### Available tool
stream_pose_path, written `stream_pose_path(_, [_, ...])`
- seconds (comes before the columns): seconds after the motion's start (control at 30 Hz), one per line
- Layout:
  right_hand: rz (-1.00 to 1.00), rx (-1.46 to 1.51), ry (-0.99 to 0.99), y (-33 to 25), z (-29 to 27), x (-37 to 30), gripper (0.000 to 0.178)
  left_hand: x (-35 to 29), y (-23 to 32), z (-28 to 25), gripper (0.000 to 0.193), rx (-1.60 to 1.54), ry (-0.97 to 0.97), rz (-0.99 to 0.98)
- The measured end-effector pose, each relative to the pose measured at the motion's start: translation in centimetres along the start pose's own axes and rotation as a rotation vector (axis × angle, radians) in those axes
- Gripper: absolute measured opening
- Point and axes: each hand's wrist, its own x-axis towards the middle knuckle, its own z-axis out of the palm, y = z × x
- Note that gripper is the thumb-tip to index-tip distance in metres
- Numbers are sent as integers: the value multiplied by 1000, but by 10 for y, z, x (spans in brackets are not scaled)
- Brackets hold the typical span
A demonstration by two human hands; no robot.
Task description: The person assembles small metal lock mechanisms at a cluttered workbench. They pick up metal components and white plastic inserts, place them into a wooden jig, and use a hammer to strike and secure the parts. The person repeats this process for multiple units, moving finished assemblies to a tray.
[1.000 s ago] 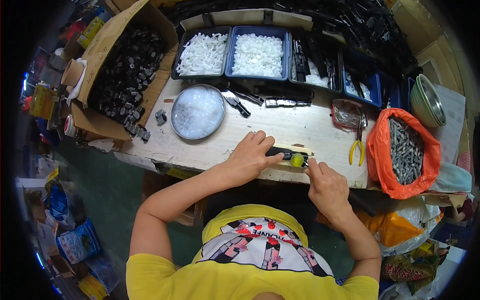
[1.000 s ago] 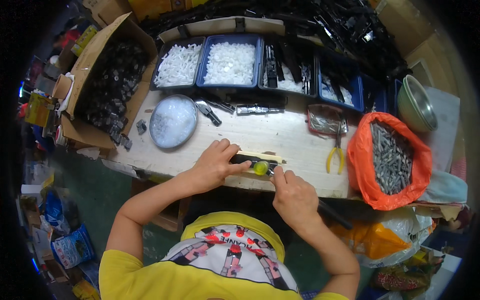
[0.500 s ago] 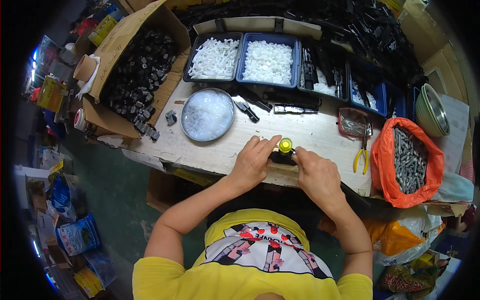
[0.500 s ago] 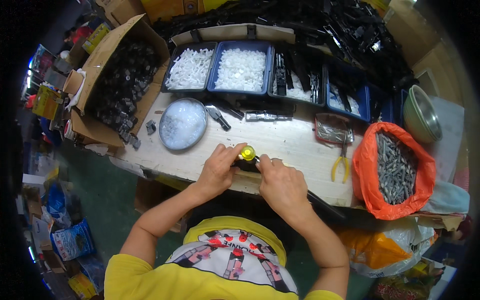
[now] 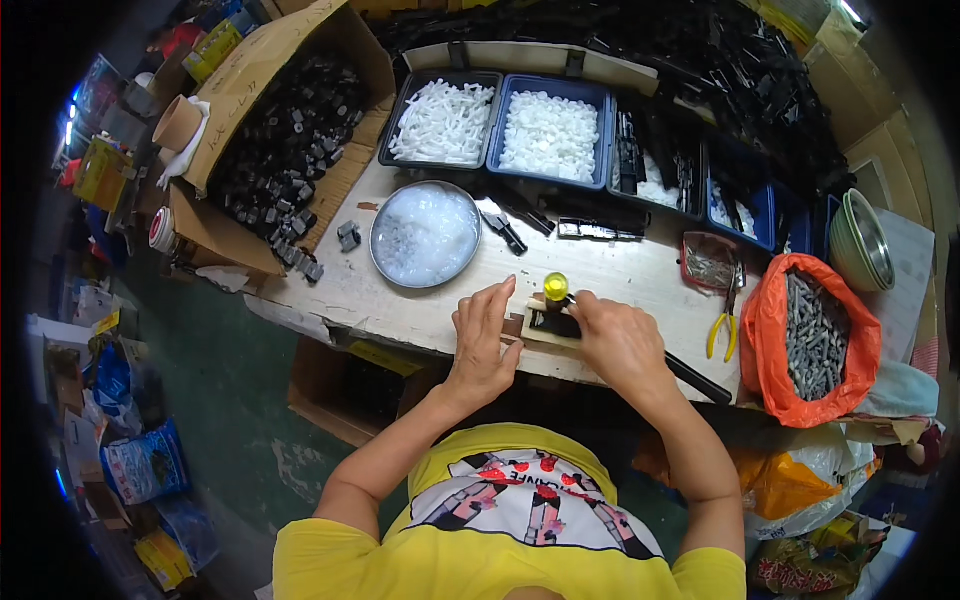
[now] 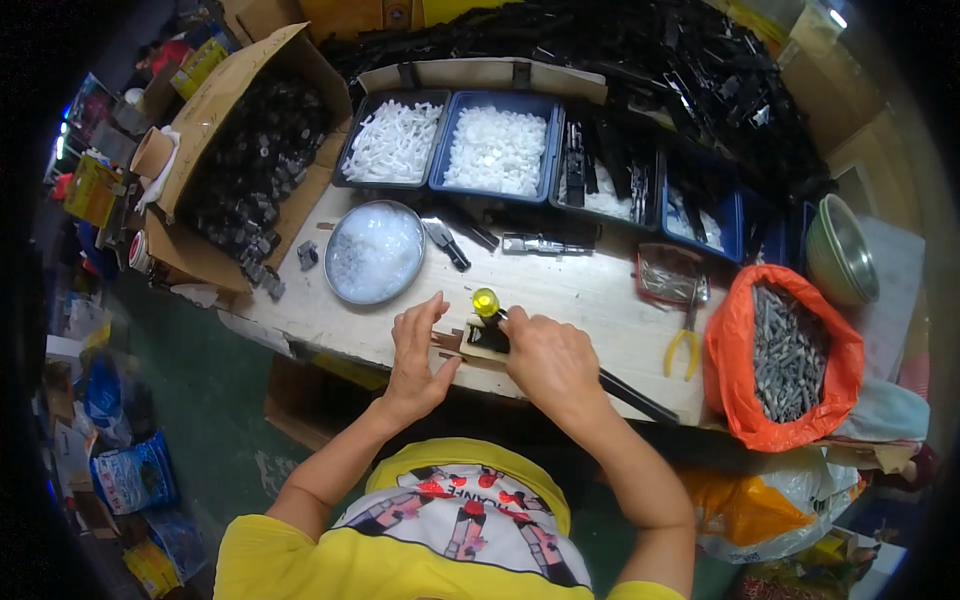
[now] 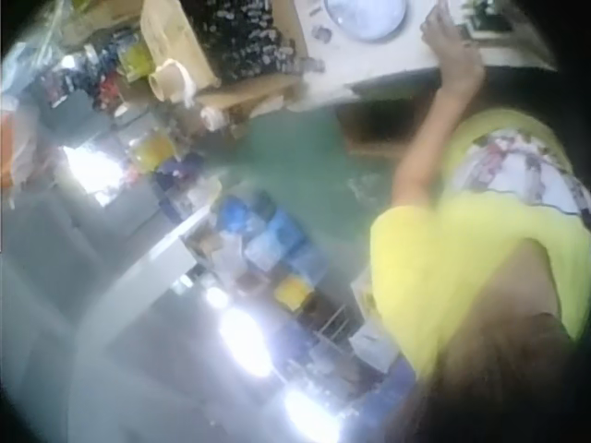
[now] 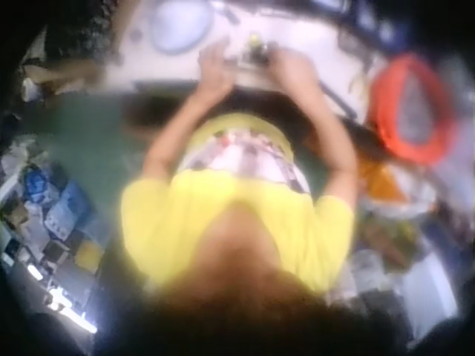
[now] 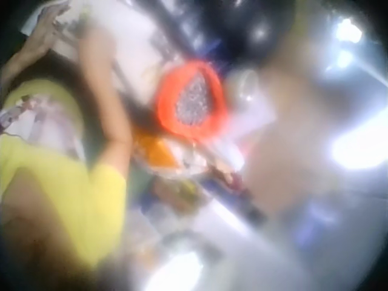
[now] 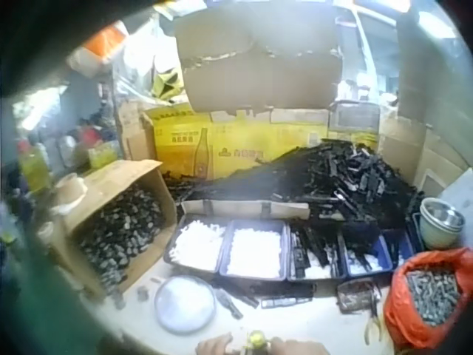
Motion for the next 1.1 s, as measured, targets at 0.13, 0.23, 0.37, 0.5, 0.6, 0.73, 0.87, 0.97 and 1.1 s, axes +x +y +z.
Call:
stream_pose_path(0.13, [58, 188, 474, 33, 2, -17, 16, 11, 6, 1, 78, -43, -79, 22])
stream_pose_path(0.23, [219, 95, 531, 62, 6, -36, 16, 24, 20, 15, 69, 13, -145, 150])
stream_pose_path(0.37, [294, 32, 507, 96, 34, -57, 18, 42, 26, 46, 56, 31, -271, 350])
stream_pose_path(0.5, [265, -107, 681, 123, 27, -63, 17, 53, 25, 44, 45, -27, -297, 399])
stream_pose_path(0.6, [568, -278, 547, 139, 16, -67, 19, 67, 30, 26, 39, -427, -241, 85])
stream_pose_path(0.73, [559, -434, 483, 156, 35, -65, 20, 75, 29, 10, 42, -1290, -177, -565])
stream_pose_path(0.87, [437, -144, 641, 160, 36, -66, 15, 59, 34, 6, 33, -1064, -252, -474])
stream_pose_path(0.97, [360, 299, 650, 113, 16, -66, 16, 45, 32, 6, 30, -1145, -268, -447])
stream_pose_path(1.1, [72, 534, 419, 50, 5, -65, 14, 28, 27, 3, 27, -1127, -296, -496])
